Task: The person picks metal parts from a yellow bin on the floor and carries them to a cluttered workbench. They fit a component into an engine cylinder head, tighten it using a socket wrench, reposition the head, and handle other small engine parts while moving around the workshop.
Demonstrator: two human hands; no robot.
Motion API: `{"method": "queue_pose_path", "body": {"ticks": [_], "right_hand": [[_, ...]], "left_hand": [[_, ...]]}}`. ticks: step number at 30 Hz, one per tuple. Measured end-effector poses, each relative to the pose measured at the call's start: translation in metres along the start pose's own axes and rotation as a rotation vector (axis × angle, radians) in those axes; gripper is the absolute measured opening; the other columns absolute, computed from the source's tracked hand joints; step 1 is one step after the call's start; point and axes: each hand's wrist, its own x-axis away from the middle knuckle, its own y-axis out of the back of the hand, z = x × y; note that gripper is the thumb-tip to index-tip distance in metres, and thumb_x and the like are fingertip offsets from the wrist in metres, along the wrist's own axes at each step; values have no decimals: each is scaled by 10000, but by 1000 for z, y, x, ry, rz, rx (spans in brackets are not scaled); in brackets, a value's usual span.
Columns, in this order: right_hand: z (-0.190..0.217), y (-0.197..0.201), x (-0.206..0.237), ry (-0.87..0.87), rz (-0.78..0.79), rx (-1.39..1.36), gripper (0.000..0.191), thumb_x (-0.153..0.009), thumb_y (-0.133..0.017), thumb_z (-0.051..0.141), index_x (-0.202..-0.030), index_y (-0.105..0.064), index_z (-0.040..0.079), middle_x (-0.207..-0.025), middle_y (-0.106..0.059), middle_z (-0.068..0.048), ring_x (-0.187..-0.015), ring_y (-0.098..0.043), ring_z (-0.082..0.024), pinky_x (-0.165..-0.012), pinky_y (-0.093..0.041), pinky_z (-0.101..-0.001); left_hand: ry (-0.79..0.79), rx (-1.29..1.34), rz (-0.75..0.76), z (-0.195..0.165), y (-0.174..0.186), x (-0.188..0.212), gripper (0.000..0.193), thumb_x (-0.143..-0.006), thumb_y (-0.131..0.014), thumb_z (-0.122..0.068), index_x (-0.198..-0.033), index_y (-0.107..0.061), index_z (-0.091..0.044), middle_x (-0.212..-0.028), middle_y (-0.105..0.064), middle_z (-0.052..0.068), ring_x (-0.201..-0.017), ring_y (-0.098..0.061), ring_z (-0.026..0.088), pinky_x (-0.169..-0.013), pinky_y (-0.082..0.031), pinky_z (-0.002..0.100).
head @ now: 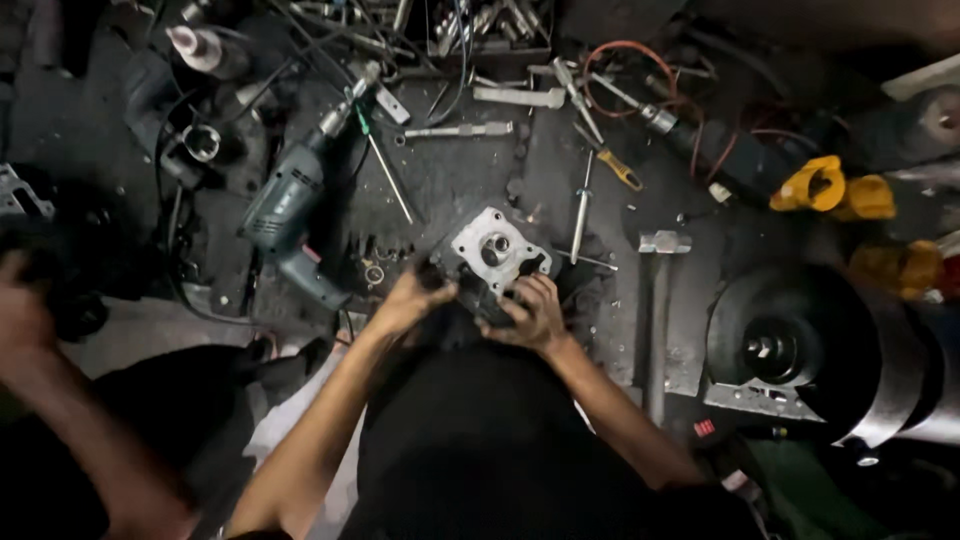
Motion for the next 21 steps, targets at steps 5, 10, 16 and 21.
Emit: {"method": "queue_pose_path", "body": {"ticks": [5,10,16,21], "right_hand": [[19,-4,-16,-109,50,-139,551,-835,-842,146,-1265,-498,140,-1213,-577,-99,-1096,-611,-309,-961,-485,-481],[30,11,-50,-683,-28,-422,360,-908,-740,0,-1214,-561,63,-1213,-634,-125,-1049,-620,-270,-881,-535,-407],[26,30,-98,-528,192,-268,304,-855,-749,21,-1132,-650,100,-1166,-657,-97,-1109,-606,-303,-985,-497,-406],[29,32,-115,-433,322,-106,325,-861,-771,160,-1145,-635,80,-1181,-685,-91,-1096,-596,-315,-965,-426,-426]], "left_hand": [[151,128,-167,30,-13,24,597,-943,-737,-256,-1414,-513,35,-1308,-638,151,-1195,-615,234,-1001,-497,354],[227,299,-159,20,-11,24,711,-870,-817,-225,-1448,-483,20,-1280,-614,150,-1136,-593,235,-968,-490,343],[427,570,-251,6,-22,25,897,-743,-857,-247,-1491,-381,-109,-1274,-606,115,-1102,-613,237,-929,-526,390],[359,630,-279,-4,-29,23,932,-763,-863,-197,-1526,-338,-94,-1238,-610,141,-1101,-606,250,-944,-531,404]]}}
